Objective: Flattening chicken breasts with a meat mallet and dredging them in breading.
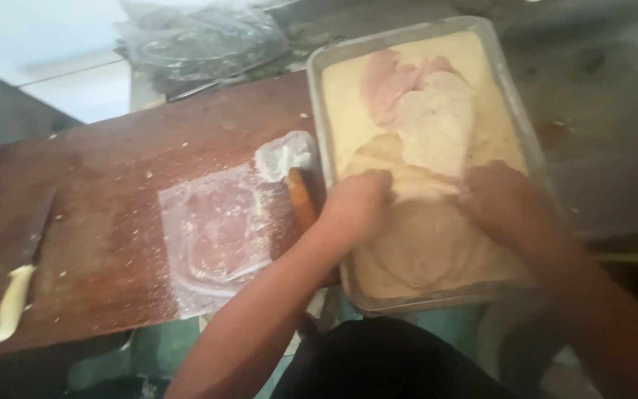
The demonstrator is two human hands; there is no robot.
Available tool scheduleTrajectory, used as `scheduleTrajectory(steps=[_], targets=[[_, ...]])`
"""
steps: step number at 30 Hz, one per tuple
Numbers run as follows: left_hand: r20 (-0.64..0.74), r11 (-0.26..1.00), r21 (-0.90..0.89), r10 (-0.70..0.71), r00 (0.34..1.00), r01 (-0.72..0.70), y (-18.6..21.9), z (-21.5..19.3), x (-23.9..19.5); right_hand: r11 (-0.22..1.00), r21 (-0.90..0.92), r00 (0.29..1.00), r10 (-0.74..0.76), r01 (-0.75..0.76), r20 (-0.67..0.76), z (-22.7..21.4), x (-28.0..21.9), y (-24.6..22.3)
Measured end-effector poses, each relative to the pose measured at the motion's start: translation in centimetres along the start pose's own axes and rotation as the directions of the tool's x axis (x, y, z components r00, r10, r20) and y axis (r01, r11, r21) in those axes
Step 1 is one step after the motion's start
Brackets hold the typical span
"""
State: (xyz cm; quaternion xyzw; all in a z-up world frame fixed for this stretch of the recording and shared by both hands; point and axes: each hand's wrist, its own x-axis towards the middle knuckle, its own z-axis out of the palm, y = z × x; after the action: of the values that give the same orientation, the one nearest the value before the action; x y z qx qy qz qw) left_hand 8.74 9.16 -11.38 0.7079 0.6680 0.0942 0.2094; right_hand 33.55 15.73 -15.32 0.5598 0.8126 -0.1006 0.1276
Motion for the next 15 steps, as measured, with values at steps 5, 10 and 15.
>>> scheduleTrajectory(steps=[5,10,15], targets=[[0.002,0.967,-0.227,-0.122,0.992,0.12,-0.4,0.3,-1.3,0.966,0.063,0.962,0.24,-0.249,0.13,0.9,-2.3,2.5],[0.005,0.976,-0.196,-0.098,0.995,0.097,-0.9,1.3,-1.0,0.803,0.571,0.948,0.021,0.173,-0.316,-0.1,-1.4,0.1],[-0.181,0.981,-0.142,0.104,0.978,-0.13,-0.4,3.2,-1.6,0.634,0.054,0.523,-0.583,0.771,-0.623,8.0,4.7,3.9]])
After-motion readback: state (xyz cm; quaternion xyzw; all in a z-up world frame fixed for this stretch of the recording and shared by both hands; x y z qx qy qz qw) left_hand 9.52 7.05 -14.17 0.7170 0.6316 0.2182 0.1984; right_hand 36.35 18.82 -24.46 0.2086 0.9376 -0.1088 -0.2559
